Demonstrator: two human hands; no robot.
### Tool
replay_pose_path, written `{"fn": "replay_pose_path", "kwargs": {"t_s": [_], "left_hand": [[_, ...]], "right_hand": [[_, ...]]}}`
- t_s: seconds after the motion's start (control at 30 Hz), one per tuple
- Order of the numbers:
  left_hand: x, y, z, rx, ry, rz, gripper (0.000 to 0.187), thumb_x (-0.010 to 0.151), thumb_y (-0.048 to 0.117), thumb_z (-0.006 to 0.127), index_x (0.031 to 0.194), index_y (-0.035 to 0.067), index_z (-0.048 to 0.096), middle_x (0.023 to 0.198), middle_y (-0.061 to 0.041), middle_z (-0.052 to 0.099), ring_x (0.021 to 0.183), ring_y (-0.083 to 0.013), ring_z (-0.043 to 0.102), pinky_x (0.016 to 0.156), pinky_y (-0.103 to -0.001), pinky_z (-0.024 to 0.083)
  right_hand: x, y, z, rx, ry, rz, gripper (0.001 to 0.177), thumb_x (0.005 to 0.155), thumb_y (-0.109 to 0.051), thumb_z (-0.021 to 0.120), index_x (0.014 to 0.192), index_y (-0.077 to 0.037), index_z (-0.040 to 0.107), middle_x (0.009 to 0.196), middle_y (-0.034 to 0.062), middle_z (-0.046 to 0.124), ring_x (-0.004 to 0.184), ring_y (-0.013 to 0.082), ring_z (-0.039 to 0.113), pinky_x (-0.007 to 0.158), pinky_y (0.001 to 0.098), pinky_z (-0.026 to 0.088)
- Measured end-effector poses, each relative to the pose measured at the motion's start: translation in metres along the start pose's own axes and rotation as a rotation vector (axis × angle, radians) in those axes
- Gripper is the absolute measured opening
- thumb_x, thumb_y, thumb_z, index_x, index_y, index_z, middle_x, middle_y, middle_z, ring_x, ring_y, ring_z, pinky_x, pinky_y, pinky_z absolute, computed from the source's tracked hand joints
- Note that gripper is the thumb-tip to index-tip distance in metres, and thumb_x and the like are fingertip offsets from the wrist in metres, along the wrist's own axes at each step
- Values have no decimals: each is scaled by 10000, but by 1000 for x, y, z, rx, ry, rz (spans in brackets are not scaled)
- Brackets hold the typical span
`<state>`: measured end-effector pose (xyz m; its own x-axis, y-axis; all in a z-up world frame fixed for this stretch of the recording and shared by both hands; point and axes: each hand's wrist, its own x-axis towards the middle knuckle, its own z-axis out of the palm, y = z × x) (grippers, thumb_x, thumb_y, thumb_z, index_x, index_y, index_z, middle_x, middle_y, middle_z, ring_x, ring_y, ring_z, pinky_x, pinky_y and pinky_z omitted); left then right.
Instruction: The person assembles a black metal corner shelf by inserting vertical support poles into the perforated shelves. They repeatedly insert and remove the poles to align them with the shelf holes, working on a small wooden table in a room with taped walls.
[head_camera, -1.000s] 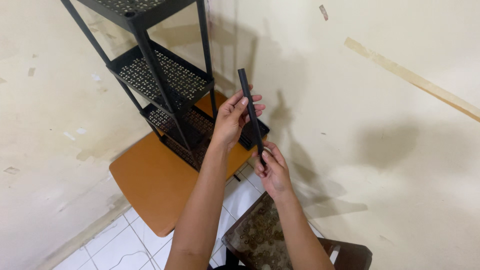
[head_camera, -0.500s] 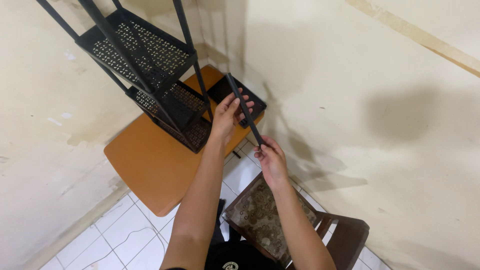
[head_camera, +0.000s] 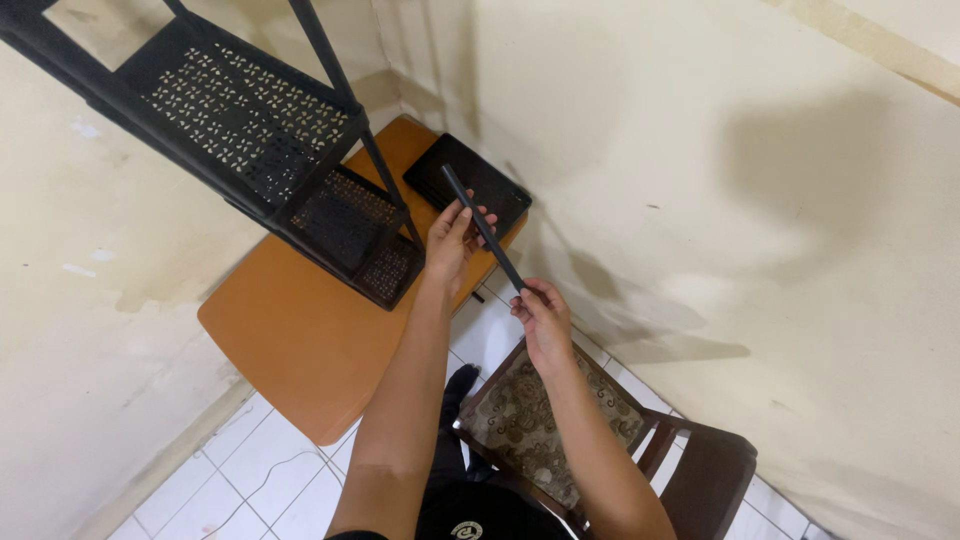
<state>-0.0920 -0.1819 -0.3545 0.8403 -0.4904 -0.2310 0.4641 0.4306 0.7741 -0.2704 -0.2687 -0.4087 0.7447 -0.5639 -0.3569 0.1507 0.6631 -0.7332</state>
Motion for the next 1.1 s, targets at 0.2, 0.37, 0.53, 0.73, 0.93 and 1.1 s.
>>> {"fn": "replay_pose_path", "kwargs": {"t_s": [0.2,0.37,0.53,0.73,0.93,1.1], "left_hand": [[29,-17,-18,57,44,-71,421,1043,166,539,1463,135,533,1156,-45,671,1009,-181,703,825,-328,584],[67,-51,-48,95,86,-136,426,1045,156,551,1471,137,547,1133,-35,669,993,-166,702,795,-306,575],[110,-92,-76,28,91,-121,399,1044,106,573,1441,64,559,1133,-48,694,1003,-178,719,777,-302,559],[142,-117,-95,-32,175,-222,476,1027,79,493,1502,98,474,1247,-44,667,1131,-184,675,910,-368,540],[161,-129,-107,-178,171,-313,578,1025,92,461,1588,99,331,1408,-80,569,1270,-244,574,1082,-456,469],[174,-139,-116,-159,162,-371,640,1015,92,457,1624,95,259,1525,-149,472,1352,-274,509,1124,-444,421]], "right_hand": [[28,16,-2,-44,66,11,218,944,29,608,1161,41,616,1011,120,647,895,227,700,808,356,600],[57,32,-3,-48,92,3,240,939,52,610,1179,55,612,1044,140,658,920,246,721,851,363,617],[94,48,-1,-72,174,17,241,926,55,616,1167,59,626,1036,136,661,922,254,743,884,361,645],[144,76,1,-339,255,-62,200,924,-2,678,1123,22,677,910,90,690,802,161,675,700,301,568],[189,96,-2,-373,231,-121,185,915,-8,722,1094,33,696,861,84,699,738,136,627,659,268,523],[220,109,-6,-515,295,-86,191,904,-18,728,1091,12,705,870,69,708,711,123,638,630,265,540]]}}
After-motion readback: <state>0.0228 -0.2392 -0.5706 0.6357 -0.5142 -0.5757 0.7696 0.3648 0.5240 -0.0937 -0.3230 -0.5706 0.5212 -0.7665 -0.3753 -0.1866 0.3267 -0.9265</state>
